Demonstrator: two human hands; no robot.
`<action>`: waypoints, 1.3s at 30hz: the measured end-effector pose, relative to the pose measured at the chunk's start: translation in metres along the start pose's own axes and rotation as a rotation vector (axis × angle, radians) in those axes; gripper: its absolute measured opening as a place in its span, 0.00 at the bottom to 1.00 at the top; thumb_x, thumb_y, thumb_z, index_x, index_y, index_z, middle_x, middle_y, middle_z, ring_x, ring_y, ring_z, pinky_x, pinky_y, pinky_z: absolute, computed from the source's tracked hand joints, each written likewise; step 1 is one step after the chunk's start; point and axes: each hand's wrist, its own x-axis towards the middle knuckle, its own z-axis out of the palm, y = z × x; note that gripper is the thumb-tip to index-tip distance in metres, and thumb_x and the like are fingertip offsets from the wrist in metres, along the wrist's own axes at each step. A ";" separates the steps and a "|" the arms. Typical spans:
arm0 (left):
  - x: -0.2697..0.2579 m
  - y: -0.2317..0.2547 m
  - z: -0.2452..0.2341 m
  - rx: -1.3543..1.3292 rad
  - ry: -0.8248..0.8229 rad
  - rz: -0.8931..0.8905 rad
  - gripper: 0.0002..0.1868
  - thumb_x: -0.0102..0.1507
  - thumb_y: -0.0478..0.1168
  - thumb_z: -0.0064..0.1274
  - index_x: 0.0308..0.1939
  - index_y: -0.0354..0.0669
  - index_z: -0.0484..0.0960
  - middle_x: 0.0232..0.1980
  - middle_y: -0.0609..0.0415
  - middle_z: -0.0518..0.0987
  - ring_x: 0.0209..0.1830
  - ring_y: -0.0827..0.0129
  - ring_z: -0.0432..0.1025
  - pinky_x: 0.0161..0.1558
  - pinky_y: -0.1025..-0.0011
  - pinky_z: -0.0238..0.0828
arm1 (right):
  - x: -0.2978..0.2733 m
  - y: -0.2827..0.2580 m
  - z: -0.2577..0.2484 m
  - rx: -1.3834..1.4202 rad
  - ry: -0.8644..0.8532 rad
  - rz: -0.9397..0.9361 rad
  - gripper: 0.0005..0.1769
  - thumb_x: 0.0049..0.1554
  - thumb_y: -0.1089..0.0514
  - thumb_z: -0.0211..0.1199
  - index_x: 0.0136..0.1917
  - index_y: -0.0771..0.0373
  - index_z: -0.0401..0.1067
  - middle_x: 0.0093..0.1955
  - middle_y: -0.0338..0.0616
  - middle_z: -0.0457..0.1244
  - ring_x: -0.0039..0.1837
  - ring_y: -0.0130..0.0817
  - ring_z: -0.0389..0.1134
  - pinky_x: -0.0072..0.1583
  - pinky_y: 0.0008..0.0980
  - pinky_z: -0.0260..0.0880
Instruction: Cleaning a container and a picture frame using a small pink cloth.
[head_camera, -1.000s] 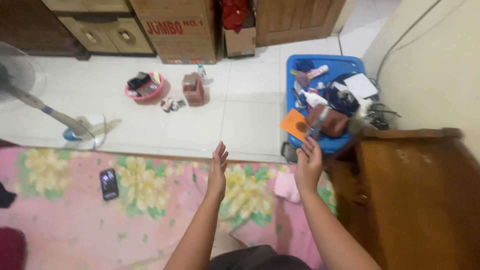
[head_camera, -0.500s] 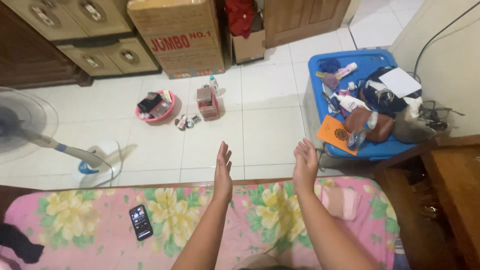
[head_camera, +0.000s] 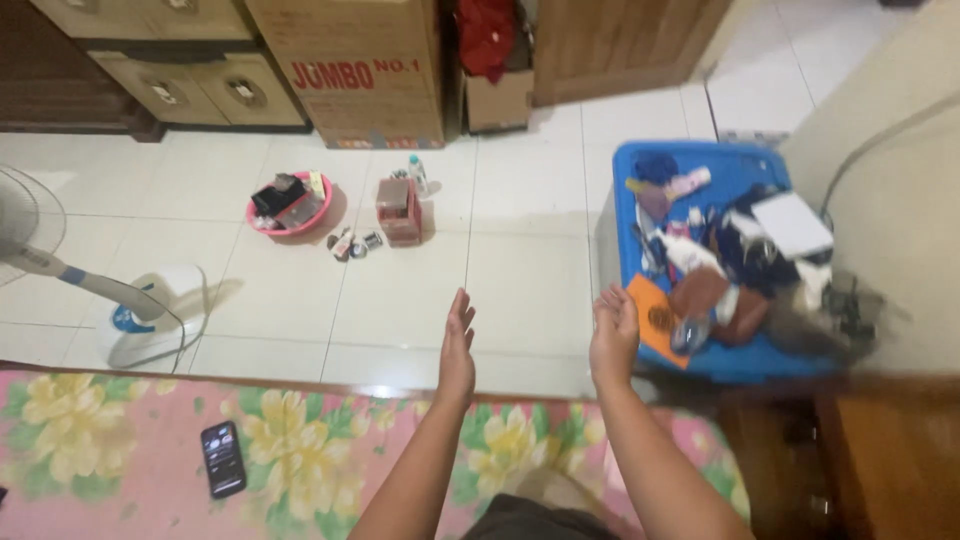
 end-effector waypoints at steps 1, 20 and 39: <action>0.008 0.005 0.005 -0.005 0.013 0.011 0.43 0.69 0.68 0.20 0.81 0.48 0.51 0.83 0.48 0.54 0.82 0.55 0.52 0.77 0.55 0.43 | 0.015 -0.006 0.005 0.002 -0.016 -0.008 0.24 0.62 0.63 0.51 0.71 0.68 0.63 0.66 0.56 0.64 0.64 0.37 0.67 0.67 0.33 0.66; 0.050 0.048 0.022 0.041 0.184 0.054 0.42 0.69 0.69 0.18 0.81 0.49 0.51 0.83 0.47 0.55 0.81 0.55 0.52 0.77 0.54 0.45 | 0.089 -0.029 0.040 0.056 -0.169 0.047 0.25 0.61 0.61 0.53 0.72 0.65 0.63 0.67 0.54 0.63 0.67 0.38 0.65 0.67 0.36 0.67; 0.302 -0.004 0.015 -0.059 -0.004 -0.055 0.38 0.71 0.65 0.22 0.80 0.49 0.54 0.81 0.48 0.59 0.79 0.56 0.57 0.75 0.57 0.48 | 0.217 0.036 0.121 -0.156 0.022 0.052 0.25 0.63 0.65 0.49 0.73 0.69 0.60 0.68 0.54 0.61 0.67 0.40 0.65 0.68 0.34 0.66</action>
